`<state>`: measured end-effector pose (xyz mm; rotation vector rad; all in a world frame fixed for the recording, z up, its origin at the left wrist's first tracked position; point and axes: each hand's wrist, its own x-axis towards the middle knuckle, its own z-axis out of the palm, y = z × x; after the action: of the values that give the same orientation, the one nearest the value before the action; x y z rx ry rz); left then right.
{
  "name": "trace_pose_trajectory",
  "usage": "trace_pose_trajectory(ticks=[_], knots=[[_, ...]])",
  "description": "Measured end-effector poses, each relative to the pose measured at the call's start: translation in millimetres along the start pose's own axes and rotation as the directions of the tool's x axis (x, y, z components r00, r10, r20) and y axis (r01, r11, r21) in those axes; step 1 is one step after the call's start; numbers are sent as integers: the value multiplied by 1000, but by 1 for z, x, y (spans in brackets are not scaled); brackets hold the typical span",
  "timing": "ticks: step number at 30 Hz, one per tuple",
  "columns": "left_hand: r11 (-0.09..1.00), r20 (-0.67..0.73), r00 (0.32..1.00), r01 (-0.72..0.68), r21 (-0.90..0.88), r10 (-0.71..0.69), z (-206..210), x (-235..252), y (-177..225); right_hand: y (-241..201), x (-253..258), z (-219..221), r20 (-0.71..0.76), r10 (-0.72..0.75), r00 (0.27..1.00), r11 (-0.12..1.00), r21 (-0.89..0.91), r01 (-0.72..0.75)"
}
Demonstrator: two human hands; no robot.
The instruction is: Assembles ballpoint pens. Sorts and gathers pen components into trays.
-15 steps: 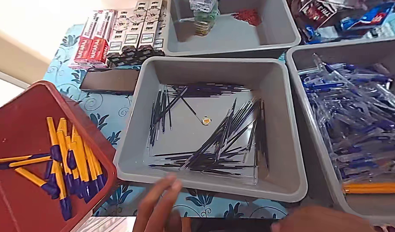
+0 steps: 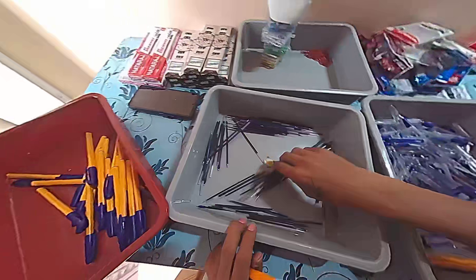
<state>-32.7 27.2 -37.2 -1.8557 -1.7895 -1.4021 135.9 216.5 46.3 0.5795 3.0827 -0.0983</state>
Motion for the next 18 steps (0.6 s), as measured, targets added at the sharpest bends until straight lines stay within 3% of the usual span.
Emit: trace_pose_trajectory(ticks=[5,9,11,18], knots=[[1000,-47,999,-2,-16,1,-1,-1,1,13,22,-13,-44,122,992,991,-55,-124],[998,-66,998,-18,-58,15,0,-2,-1,-4,29,4,-29,-38,999,989,144,42],[998,-75,997,-15,-60,10,0,-1,-1,-17,29,14,-21,-88,996,986,139,91],[997,-61,998,-17,-82,12,-4,-4,-1,7,36,-2,-141,88,986,996,4,-89]])
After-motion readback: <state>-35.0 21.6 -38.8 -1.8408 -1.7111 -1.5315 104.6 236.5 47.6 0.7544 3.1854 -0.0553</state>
